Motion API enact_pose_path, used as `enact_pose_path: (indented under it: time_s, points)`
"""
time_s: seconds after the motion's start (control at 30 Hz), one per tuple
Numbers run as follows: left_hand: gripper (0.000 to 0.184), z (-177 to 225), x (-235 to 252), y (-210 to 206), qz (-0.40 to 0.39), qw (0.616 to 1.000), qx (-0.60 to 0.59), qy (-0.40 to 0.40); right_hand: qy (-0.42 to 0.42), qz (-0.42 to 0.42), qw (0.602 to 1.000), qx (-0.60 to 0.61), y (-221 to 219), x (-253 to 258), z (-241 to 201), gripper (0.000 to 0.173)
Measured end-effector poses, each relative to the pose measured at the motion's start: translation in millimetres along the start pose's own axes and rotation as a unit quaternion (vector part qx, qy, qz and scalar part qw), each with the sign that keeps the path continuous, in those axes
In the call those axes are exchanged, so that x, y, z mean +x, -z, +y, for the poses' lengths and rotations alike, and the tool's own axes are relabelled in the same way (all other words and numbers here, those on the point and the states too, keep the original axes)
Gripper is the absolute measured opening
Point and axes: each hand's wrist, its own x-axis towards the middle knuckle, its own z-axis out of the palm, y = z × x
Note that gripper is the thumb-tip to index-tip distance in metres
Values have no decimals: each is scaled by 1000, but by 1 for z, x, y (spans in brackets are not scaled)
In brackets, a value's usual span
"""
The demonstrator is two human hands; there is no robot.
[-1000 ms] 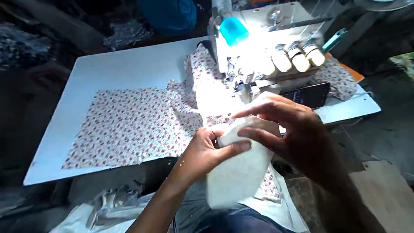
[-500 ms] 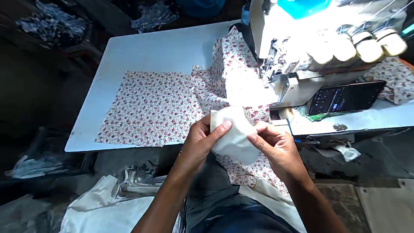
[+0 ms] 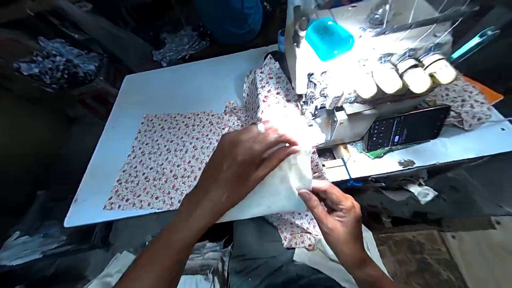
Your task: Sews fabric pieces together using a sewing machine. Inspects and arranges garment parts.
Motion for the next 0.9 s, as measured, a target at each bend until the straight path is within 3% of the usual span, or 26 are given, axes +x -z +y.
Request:
enact_pose_path:
  time_s: [0.1,0.2,0.37,0.57,0.73,0.9]
  points:
    - [14,-33,26,-34,-27,999,-13,-25,-37,68,996,-53,3,14,31,13]
    - [9,-43,33,-55,-27,998,-55,3,-74,66,994,-42,12,20,42,13]
    - [15,-35,27,-50,-43,996,-15,72,-105,12,994,40,22,20,46,18]
    - [13,-36,31,-45,-57,991,-19,117,-100,22,991,86,22,25,46,5]
    - [15,-35,26,-49,-41,992,24,115,-129,26,987,97,20,29,36,24]
    - [17,-33,24,-59,-12,993,7,117,-121,29,989,76,18,28,28,6]
